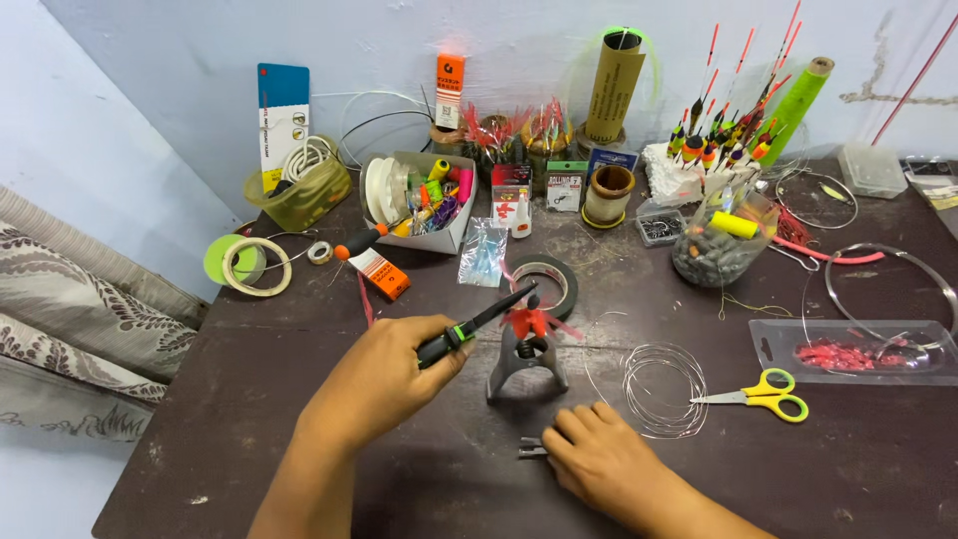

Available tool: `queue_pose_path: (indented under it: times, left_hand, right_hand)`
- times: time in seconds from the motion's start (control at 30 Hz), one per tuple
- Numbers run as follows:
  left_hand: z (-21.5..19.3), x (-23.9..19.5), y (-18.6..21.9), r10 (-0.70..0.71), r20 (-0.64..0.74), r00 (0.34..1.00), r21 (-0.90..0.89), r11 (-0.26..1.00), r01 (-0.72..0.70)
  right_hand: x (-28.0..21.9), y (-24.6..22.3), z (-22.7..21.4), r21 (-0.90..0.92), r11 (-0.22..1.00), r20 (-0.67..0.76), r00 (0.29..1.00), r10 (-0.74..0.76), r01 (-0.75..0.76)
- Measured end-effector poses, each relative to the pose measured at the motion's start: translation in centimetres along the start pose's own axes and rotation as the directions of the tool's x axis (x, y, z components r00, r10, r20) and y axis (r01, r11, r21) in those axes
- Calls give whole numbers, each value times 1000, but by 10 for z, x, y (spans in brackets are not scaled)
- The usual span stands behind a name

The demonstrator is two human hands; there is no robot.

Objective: The person uses pliers to crimp a small metal piece onto a red feathered fishing lure, then wraps the base with pink thread and trims the excess with scissors. The finished lure is placed into a clear plastic tray.

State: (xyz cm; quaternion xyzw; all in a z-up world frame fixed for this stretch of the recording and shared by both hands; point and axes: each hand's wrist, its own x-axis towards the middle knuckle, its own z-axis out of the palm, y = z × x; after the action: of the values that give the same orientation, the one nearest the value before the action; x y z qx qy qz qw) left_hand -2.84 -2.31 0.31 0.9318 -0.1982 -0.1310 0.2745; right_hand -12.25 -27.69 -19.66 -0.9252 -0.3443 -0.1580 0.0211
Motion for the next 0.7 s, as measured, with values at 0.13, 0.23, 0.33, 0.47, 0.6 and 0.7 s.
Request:
queue_pose_path:
  times: [0.13,0.23,0.33,0.47,0.6,0.7]
  left_hand:
    - [3,1,-4,79,-47,996,18,997,-78]
    - [5,0,-7,84,-68,994,50,995,-81]
    - [9,0,-12,230,-158,960,45,973,-226]
    - [10,-3,-11,194,-150,969,65,980,-186]
    - [17,-2,-15,233,-208,950,111,970,-214]
    - [17,-4,-17,245,-217,945,135,966,-219]
  right_hand:
    - [2,-2,0,-24,999,-9,1000,-29,29]
    - [13,-3,-15,-62,998,-48,998,-32,29]
    - [34,-2,-59,138,988,-199,979,-39,68]
    - [66,5,-112,475,871,-573,706,416,-127]
    - [98,8,-120,813,532,-328,570,753,-236]
    - [105,9,-103,897,329,-144,511,848,-294]
